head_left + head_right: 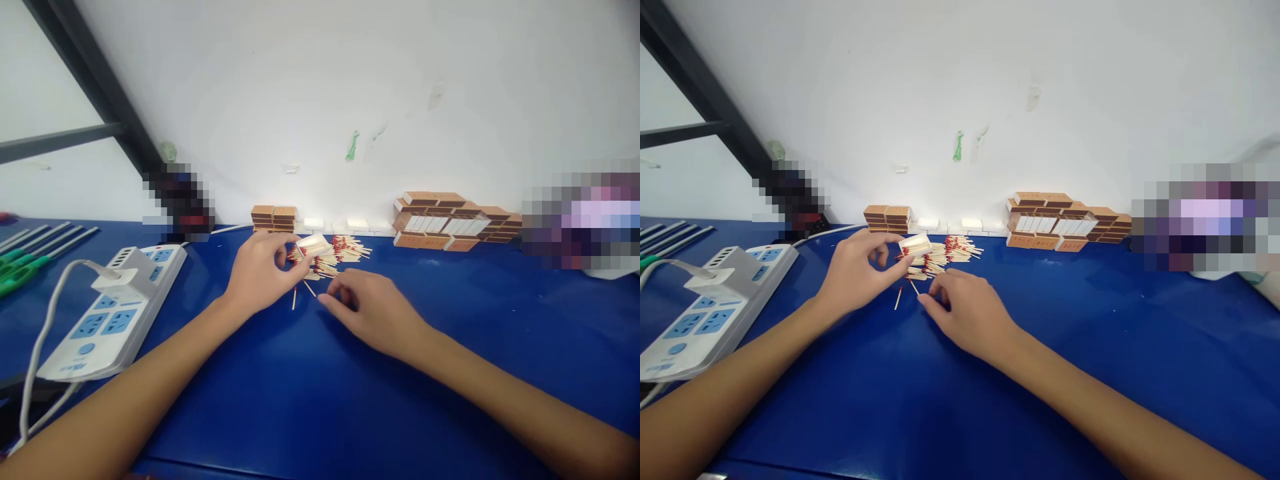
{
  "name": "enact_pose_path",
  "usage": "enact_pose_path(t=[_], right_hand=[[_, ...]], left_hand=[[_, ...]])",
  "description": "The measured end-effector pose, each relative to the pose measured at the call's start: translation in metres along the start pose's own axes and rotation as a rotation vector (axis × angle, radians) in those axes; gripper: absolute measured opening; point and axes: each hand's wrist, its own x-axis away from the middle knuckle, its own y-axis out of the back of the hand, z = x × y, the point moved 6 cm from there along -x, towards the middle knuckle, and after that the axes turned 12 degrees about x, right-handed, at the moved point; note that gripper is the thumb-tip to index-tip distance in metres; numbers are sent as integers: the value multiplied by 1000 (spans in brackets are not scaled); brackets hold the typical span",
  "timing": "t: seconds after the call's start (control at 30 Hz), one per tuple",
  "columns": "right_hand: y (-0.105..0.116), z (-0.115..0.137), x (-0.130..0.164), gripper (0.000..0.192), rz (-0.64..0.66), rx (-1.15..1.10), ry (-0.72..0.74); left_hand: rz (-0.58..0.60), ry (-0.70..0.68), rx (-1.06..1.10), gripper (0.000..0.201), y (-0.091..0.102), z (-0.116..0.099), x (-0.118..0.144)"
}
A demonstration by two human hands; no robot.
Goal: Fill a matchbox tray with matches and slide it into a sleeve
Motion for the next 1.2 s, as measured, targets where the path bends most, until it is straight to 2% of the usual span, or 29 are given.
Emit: enact_pose_path(t=[0.07,0.17,0.27,0.33,0.43,0.6,0.7,0.77,0.87,0.93,1.03,1.13,1.2], right_hand=[[-6,15,-9,34,-6,86,-83],[-12,36,-23,45,32,209,-89],[-16,45,-30,35,151,291,-72],[-17,44,-29,27,226,322,-77],[-14,39,-22,25,299,342,-83],[0,17,-4,21,337,365,-102],[19,-12,6,17,294,309,-120],[36,-30,8,17,183,237,-92],[54,-43,10,16,14,142,17],[51,-43,12,14,4,102,67],[31,-34,15,12,120,128,105],[13,-28,19,10,211,214,114],[10,-27,19,9,233,223,119]], left_hand=[[-26,35,-25,24,0,5,0],[-56,72,-51,22,0,8,1],[-44,80,-50,21,-2,7,1],[-28,72,-50,21,-3,6,2],[-7,55,-41,22,-5,3,3],[27,15,-21,25,-9,-1,7],[72,-9,7,27,-13,-5,10],[147,-52,42,28,-20,-11,15],[304,-94,127,27,-36,-20,25],[381,-88,181,26,-44,-24,32],[452,-66,225,25,-53,-27,39],[475,-65,220,24,-55,-29,41],[479,-70,212,24,-55,-30,41]])
